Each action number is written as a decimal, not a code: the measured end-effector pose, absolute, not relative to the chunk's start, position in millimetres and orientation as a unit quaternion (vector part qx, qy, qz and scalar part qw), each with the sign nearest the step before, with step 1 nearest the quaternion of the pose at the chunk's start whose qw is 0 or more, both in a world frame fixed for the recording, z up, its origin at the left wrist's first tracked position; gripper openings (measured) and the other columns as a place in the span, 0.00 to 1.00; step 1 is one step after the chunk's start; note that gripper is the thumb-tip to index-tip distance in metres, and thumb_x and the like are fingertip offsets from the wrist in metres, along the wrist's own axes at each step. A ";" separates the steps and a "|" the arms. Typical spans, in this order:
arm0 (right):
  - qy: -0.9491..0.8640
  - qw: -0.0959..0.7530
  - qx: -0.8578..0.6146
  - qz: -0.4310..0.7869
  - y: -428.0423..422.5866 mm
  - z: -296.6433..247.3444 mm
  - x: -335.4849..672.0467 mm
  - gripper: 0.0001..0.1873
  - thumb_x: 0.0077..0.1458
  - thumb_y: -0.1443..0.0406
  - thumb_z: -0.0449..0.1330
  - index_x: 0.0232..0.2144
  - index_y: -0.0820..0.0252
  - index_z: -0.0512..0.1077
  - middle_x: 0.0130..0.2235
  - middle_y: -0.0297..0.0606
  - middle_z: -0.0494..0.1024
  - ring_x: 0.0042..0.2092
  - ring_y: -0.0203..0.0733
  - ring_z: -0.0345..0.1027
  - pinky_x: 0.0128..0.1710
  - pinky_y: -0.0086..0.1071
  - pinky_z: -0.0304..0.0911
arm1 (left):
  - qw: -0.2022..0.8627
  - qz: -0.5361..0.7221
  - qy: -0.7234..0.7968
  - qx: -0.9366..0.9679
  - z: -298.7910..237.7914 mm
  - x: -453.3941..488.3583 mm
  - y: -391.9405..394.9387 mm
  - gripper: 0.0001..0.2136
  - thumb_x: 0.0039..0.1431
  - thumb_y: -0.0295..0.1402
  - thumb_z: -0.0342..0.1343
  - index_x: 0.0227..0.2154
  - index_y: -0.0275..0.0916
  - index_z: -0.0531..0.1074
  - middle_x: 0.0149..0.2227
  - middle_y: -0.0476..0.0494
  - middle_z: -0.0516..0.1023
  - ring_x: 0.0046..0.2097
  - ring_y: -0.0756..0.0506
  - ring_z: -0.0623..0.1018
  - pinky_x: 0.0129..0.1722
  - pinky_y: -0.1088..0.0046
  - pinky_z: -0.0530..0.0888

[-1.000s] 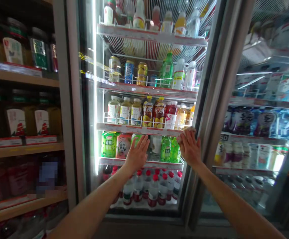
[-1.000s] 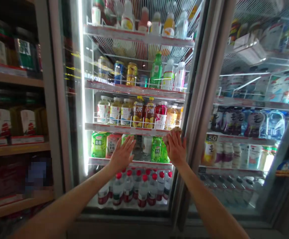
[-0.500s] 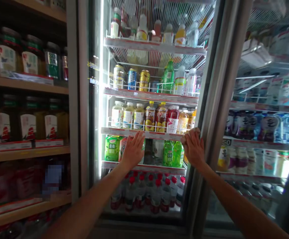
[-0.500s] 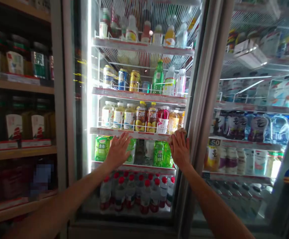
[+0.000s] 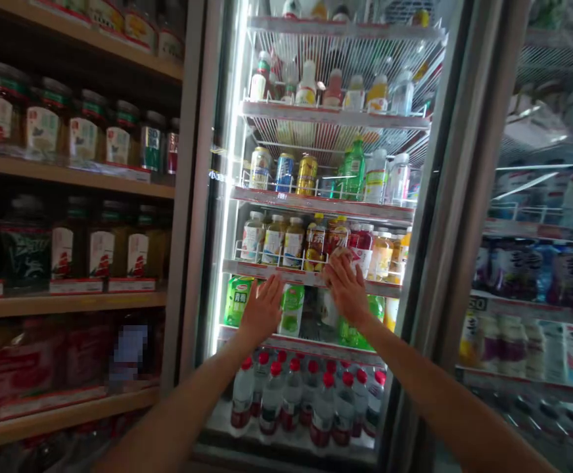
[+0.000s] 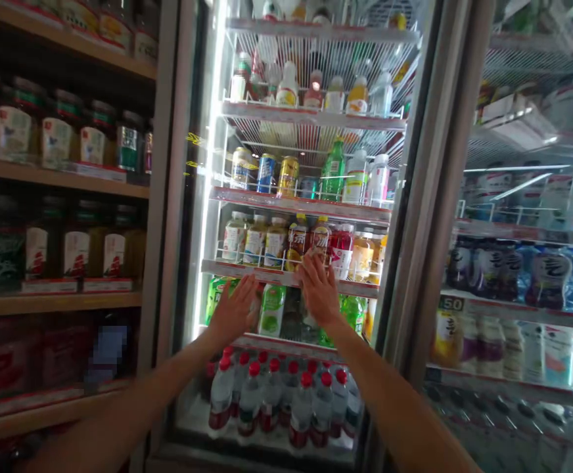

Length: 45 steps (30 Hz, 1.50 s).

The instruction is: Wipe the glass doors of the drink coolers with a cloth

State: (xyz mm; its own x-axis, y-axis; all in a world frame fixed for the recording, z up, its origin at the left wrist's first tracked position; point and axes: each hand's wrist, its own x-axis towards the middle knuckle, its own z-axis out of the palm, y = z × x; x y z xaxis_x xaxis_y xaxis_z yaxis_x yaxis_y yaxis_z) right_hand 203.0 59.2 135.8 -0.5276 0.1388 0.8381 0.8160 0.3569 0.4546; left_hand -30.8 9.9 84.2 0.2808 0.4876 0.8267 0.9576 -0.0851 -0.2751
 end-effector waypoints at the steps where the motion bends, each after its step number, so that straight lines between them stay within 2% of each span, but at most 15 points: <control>1: -0.749 0.352 -0.307 -0.470 58.8 130.8 199.0 0.24 0.56 0.68 0.49 0.56 0.60 0.61 0.61 0.42 0.59 0.63 0.48 0.45 0.62 0.47 0.35 | 0.419 -0.280 -0.534 -0.679 83.2 -32.2 8.7 0.27 0.56 0.35 0.45 0.60 0.33 0.54 0.63 0.37 0.52 0.64 0.40 0.53 0.61 0.52 0.50; 5: -0.792 0.294 -0.229 -0.484 58.8 118.1 188.4 0.22 0.55 0.68 0.51 0.53 0.55 0.64 0.59 0.36 0.63 0.62 0.45 0.50 0.63 0.45 0.30 | 0.416 -0.283 -0.552 -0.665 84.1 -42.9 4.6 0.27 0.56 0.35 0.45 0.59 0.32 0.55 0.63 0.36 0.52 0.64 0.41 0.53 0.61 0.53 0.52; 10: -0.761 0.351 -0.281 -0.467 61.6 153.4 162.3 0.23 0.57 0.68 0.49 0.56 0.59 0.61 0.62 0.40 0.58 0.63 0.48 0.45 0.62 0.49 0.34 | 0.402 -0.274 -0.583 -0.651 89.3 -61.4 0.8 0.27 0.56 0.36 0.45 0.59 0.30 0.55 0.63 0.35 0.51 0.64 0.40 0.53 0.60 0.51 0.53; 12: -0.763 0.351 -0.273 -0.468 61.6 150.5 152.2 0.23 0.57 0.68 0.50 0.56 0.59 0.61 0.62 0.40 0.58 0.64 0.49 0.44 0.62 0.49 0.34 | 0.402 -0.265 -0.587 -0.651 87.0 -66.7 -0.9 0.27 0.57 0.36 0.46 0.59 0.31 0.54 0.63 0.36 0.50 0.64 0.40 0.52 0.60 0.51 0.53; 17: -0.816 0.255 -0.136 -0.500 60.9 122.5 137.2 0.22 0.56 0.69 0.51 0.54 0.58 0.64 0.60 0.36 0.62 0.62 0.45 0.49 0.64 0.47 0.29 | 0.400 -0.260 -0.602 -0.640 81.7 -77.3 -4.7 0.27 0.57 0.36 0.45 0.59 0.32 0.55 0.63 0.37 0.52 0.64 0.40 0.53 0.61 0.53 0.53; 24: -0.791 0.338 -0.229 -0.455 60.6 173.7 90.0 0.22 0.58 0.68 0.49 0.55 0.60 0.62 0.62 0.42 0.58 0.63 0.50 0.46 0.61 0.54 0.37 | 0.377 -0.282 -0.642 -0.605 88.8 -96.7 -6.6 0.26 0.57 0.33 0.44 0.59 0.30 0.55 0.64 0.36 0.49 0.64 0.41 0.52 0.61 0.51 0.52; 30: -0.836 0.254 -0.106 -0.474 63.4 145.9 72.0 0.21 0.58 0.69 0.49 0.53 0.58 0.64 0.60 0.38 0.61 0.62 0.45 0.49 0.62 0.50 0.38 | 0.374 -0.273 -0.661 -0.590 80.3 -121.6 -6.1 0.27 0.56 0.32 0.44 0.59 0.30 0.53 0.64 0.35 0.48 0.64 0.40 0.52 0.60 0.49 0.51; 36: -0.806 0.334 -0.188 -0.451 63.9 167.1 53.2 0.22 0.58 0.69 0.49 0.55 0.61 0.62 0.62 0.41 0.57 0.64 0.50 0.45 0.61 0.55 0.39 | 0.359 -0.272 -0.679 -0.579 84.0 -135.0 -10.5 0.28 0.56 0.32 0.45 0.60 0.29 0.51 0.64 0.34 0.47 0.64 0.39 0.51 0.61 0.49 0.50; 42: -0.856 0.245 -0.092 -0.446 63.3 140.6 49.4 0.22 0.57 0.70 0.49 0.53 0.58 0.63 0.60 0.39 0.61 0.63 0.45 0.48 0.63 0.50 0.35 | 0.326 -0.252 -0.690 -0.595 80.0 -130.6 -18.0 0.28 0.56 0.33 0.46 0.60 0.29 0.51 0.64 0.33 0.47 0.65 0.40 0.50 0.61 0.50 0.49; 45: -0.846 0.291 -0.139 -0.426 63.0 158.0 42.6 0.22 0.57 0.70 0.48 0.55 0.60 0.62 0.61 0.41 0.58 0.64 0.47 0.45 0.63 0.53 0.32 | 0.317 -0.246 -0.692 -0.601 78.9 -127.6 -20.3 0.29 0.56 0.33 0.45 0.60 0.28 0.49 0.64 0.32 0.45 0.65 0.40 0.49 0.61 0.50 0.48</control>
State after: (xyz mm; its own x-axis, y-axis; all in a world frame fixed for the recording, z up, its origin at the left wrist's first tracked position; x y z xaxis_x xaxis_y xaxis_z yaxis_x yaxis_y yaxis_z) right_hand 42.6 63.0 158.0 -0.7923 -0.0133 0.6100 0.4821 0.5991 0.6392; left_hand -127.6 -20.3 78.9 -0.0777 0.6750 0.7337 0.9867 0.1574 -0.0403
